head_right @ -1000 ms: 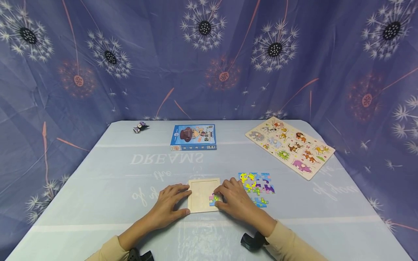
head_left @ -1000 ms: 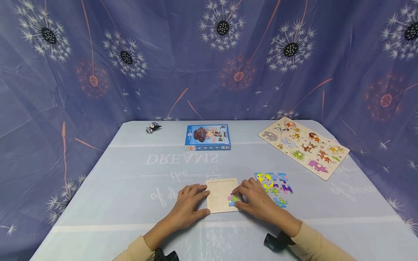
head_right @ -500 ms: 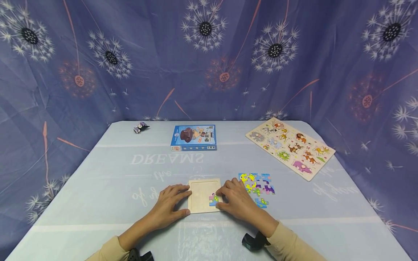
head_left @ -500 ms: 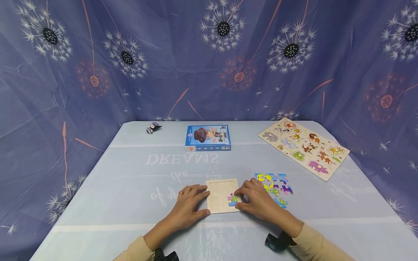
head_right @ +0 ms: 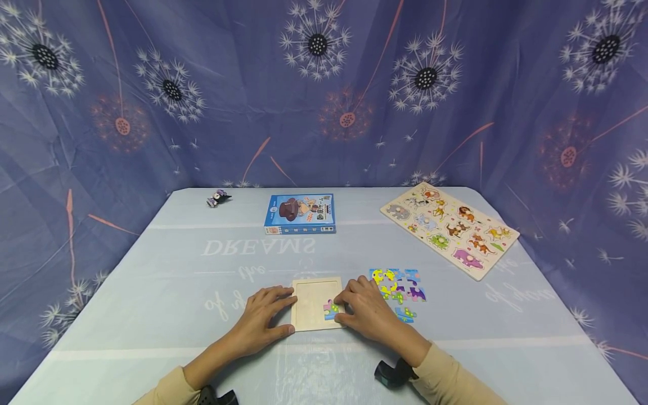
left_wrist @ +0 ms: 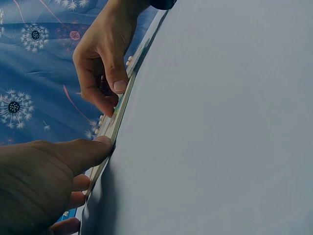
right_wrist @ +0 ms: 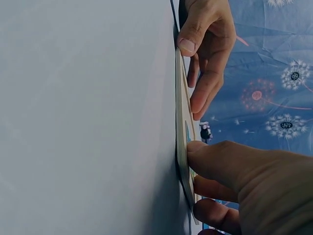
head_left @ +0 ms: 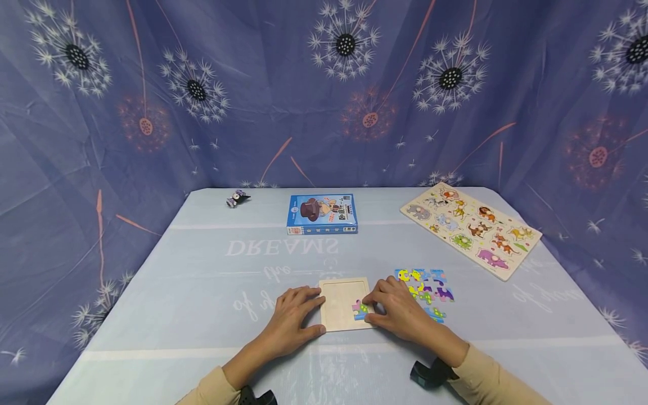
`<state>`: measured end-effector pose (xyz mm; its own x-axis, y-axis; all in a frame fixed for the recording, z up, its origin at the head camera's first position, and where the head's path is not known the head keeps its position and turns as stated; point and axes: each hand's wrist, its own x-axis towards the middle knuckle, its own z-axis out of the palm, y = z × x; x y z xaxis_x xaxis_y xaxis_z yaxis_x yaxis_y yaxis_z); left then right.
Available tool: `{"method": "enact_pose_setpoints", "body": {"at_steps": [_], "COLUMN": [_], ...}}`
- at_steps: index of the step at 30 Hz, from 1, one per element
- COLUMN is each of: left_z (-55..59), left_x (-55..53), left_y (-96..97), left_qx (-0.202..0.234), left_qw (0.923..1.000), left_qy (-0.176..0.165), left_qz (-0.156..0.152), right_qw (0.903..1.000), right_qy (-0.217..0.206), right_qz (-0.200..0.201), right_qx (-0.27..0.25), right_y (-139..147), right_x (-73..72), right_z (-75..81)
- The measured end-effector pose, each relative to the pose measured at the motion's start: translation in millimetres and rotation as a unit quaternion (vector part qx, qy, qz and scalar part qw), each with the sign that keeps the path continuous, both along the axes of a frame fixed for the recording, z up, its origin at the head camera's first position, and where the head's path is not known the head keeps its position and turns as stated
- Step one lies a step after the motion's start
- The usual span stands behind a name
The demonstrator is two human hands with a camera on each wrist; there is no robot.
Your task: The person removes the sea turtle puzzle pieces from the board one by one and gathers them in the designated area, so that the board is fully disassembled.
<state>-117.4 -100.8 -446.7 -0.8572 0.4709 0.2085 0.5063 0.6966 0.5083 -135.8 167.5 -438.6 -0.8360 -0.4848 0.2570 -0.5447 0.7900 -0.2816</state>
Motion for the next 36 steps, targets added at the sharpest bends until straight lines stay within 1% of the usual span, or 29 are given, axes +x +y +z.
{"method": "enact_pose_setpoints", "body": {"at_steps": [5, 9, 16, 25, 27, 34, 36], "left_z": [-0.3, 2.4, 2.1, 2.4, 2.3, 2.1, 2.0], "left_x": [-0.3, 0.0, -0.3, -0.1, 0.1, 0.4, 0.6], "left_y": [0.1, 0.2, 0.3, 0.2, 0.1, -0.2, -0.2], "left_qx": [0.0, -0.008, -0.007, -0.008, -0.009, -0.009, -0.009], "left_qw": [1.0, 1.0, 1.0, 0.9999, 0.9999, 0.9999, 0.9999], "left_qy": [0.005, -0.001, -0.003, -0.007, -0.008, -0.009, -0.01], "left_qz": [-0.001, -0.001, 0.0, -0.002, -0.002, -0.005, -0.005], "right_qw": [1.0, 0.9999, 0.9995, 0.9992, 0.9989, 0.995, 0.9943], "right_qy": [0.004, 0.011, 0.026, 0.033, 0.041, 0.093, 0.097], "right_qz": [0.001, 0.006, 0.014, 0.02, 0.021, 0.028, 0.03], "right_qx": [0.005, 0.006, 0.006, 0.0, -0.002, -0.025, -0.03], "right_y": [-0.1, 0.0, 0.1, 2.0, 3.1, 13.5, 18.4], "right_x": [-0.7, -0.8, -1.5, -1.4, -0.9, 0.1, 0.8], "right_z": [-0.2, -0.4, -2.0, -2.0, -1.7, -1.6, -1.3]}}
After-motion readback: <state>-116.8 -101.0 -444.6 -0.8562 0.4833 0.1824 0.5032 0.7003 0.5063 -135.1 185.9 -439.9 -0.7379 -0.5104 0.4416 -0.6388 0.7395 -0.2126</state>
